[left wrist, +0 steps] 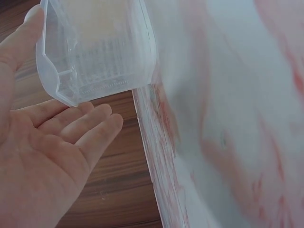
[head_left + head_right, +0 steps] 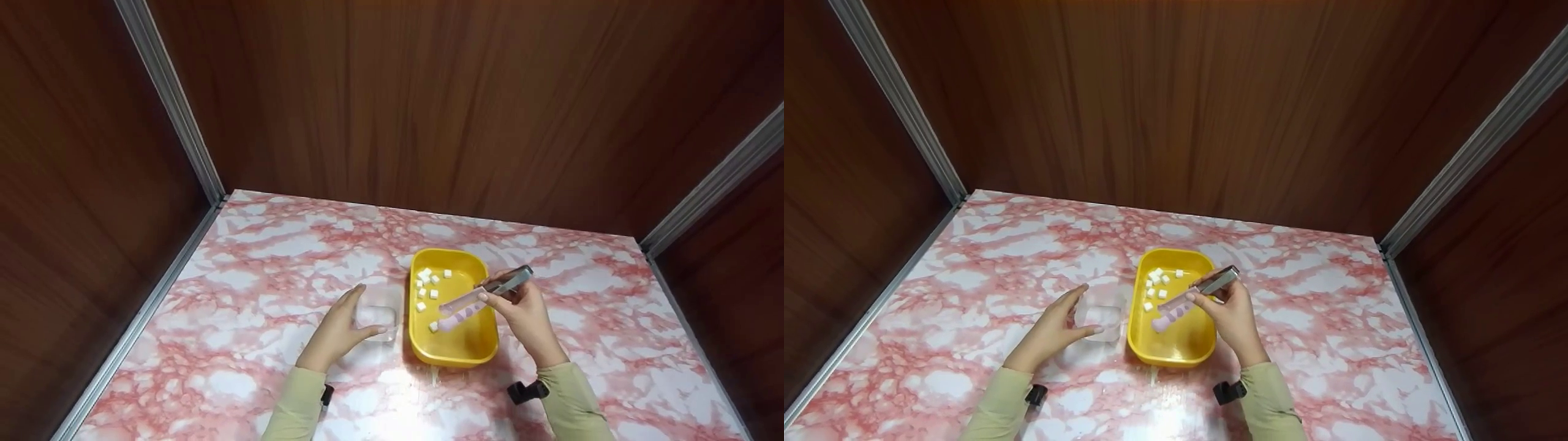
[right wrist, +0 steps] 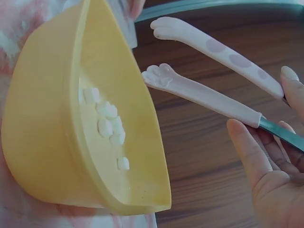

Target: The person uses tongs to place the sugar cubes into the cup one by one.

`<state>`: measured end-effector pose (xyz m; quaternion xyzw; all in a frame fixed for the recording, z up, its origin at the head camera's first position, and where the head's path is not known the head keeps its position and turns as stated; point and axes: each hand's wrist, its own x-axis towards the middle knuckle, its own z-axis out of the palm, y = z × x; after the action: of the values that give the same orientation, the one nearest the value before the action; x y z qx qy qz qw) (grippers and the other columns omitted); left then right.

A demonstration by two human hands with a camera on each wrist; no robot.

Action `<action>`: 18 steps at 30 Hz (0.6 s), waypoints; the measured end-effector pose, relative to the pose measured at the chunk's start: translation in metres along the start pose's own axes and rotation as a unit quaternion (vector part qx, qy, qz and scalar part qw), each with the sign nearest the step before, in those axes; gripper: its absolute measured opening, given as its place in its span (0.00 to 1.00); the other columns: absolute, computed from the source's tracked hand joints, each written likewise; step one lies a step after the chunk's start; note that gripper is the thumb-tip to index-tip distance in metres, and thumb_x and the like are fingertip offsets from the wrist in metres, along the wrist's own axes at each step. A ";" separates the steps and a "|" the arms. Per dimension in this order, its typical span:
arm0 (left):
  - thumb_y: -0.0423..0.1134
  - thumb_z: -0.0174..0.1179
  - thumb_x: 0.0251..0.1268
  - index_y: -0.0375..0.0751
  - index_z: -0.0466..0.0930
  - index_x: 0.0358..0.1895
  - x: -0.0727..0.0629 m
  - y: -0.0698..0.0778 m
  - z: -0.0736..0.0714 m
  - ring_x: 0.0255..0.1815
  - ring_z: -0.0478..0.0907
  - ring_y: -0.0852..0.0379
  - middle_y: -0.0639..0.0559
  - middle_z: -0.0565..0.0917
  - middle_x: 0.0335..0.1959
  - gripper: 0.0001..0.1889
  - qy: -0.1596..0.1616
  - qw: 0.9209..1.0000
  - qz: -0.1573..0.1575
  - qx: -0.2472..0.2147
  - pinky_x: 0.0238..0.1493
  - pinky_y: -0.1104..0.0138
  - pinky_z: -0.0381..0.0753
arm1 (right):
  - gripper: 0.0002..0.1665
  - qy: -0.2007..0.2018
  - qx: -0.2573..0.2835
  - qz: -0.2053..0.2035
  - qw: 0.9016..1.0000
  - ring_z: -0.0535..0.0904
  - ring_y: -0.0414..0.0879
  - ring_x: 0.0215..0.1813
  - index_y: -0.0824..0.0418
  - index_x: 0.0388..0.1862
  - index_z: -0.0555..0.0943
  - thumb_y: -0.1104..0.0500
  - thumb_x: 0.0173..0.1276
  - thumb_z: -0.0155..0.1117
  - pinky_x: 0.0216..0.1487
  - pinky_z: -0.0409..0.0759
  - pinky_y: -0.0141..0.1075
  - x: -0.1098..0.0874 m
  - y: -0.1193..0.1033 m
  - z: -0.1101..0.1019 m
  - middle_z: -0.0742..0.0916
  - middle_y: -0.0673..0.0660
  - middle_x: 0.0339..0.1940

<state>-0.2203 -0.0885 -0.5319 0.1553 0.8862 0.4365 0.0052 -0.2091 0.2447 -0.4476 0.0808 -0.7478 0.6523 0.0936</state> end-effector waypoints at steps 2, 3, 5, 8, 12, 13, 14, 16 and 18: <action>0.62 0.66 0.53 0.42 0.53 0.75 0.000 0.000 0.000 0.73 0.53 0.43 0.44 0.57 0.74 0.51 0.000 1.000 -0.003 -0.001 0.68 0.50 0.58 | 0.23 -0.002 -0.014 -0.001 1.000 0.82 0.51 0.46 0.74 0.49 0.73 0.67 0.58 0.71 0.50 0.79 0.35 0.001 -0.006 0.003 0.81 0.69 0.45; 0.62 0.66 0.52 0.42 0.53 0.75 0.000 0.000 0.000 0.73 0.53 0.44 0.44 0.57 0.74 0.51 0.001 1.000 -0.003 -0.001 0.68 0.51 0.58 | 0.23 -0.002 -0.019 0.000 1.000 0.82 0.51 0.46 0.74 0.50 0.73 0.67 0.59 0.71 0.49 0.79 0.34 0.002 -0.009 0.004 0.81 0.69 0.45; 0.61 0.66 0.52 0.41 0.54 0.75 0.000 0.000 0.001 0.72 0.54 0.43 0.43 0.58 0.73 0.51 0.002 1.000 -0.002 -0.002 0.68 0.51 0.58 | 0.24 -0.003 -0.019 0.003 1.000 0.82 0.51 0.46 0.73 0.52 0.73 0.68 0.58 0.71 0.49 0.80 0.35 0.005 -0.010 0.005 0.82 0.69 0.45; 0.61 0.67 0.52 0.41 0.54 0.75 0.000 -0.001 0.001 0.72 0.54 0.43 0.42 0.58 0.73 0.51 0.002 1.000 -0.001 -0.004 0.68 0.51 0.58 | 0.24 -0.007 -0.021 0.000 1.000 0.82 0.52 0.46 0.73 0.52 0.74 0.69 0.58 0.71 0.48 0.80 0.35 0.009 -0.011 0.007 0.82 0.70 0.44; 0.60 0.67 0.52 0.41 0.54 0.75 0.002 -0.003 0.002 0.72 0.54 0.42 0.41 0.58 0.73 0.51 0.000 1.000 -0.002 -0.009 0.68 0.51 0.58 | 0.23 -0.023 -0.036 -0.006 0.999 0.82 0.54 0.46 0.75 0.49 0.75 0.68 0.57 0.72 0.47 0.81 0.35 0.014 -0.010 0.009 0.82 0.69 0.44; 0.60 0.67 0.52 0.41 0.54 0.75 0.002 -0.003 0.002 0.72 0.54 0.42 0.41 0.58 0.73 0.50 0.000 1.000 -0.004 -0.012 0.68 0.50 0.58 | 0.23 -0.026 -0.044 -0.005 0.999 0.82 0.54 0.46 0.75 0.48 0.75 0.68 0.57 0.72 0.47 0.81 0.35 0.015 -0.010 0.010 0.82 0.69 0.44; 0.60 0.68 0.52 0.41 0.54 0.75 0.002 -0.003 0.002 0.72 0.54 0.42 0.41 0.58 0.73 0.50 0.000 1.000 -0.005 -0.014 0.68 0.50 0.58 | 0.22 -0.029 -0.054 -0.005 0.998 0.82 0.54 0.46 0.75 0.48 0.75 0.68 0.57 0.72 0.47 0.81 0.34 0.015 -0.010 0.011 0.82 0.68 0.44; 0.58 0.69 0.52 0.40 0.54 0.74 0.003 -0.003 0.002 0.72 0.54 0.42 0.40 0.58 0.73 0.50 0.002 1.000 -0.004 -0.021 0.68 0.51 0.59 | 0.22 -0.039 -0.071 -0.005 0.997 0.82 0.54 0.46 0.75 0.47 0.75 0.68 0.57 0.72 0.48 0.80 0.35 0.017 -0.009 0.014 0.83 0.68 0.44; 0.58 0.70 0.51 0.40 0.55 0.74 0.003 -0.003 0.003 0.72 0.55 0.42 0.40 0.59 0.72 0.50 0.005 1.000 -0.003 -0.026 0.68 0.51 0.59 | 0.21 -0.044 -0.088 -0.004 0.995 0.82 0.54 0.45 0.74 0.47 0.76 0.68 0.56 0.73 0.49 0.80 0.38 0.019 -0.001 0.014 0.84 0.67 0.43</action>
<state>-0.2239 -0.0868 -0.5353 0.1503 0.8751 0.4601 0.0058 -0.2278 0.2311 -0.4438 0.1036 -0.8055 0.5792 0.0700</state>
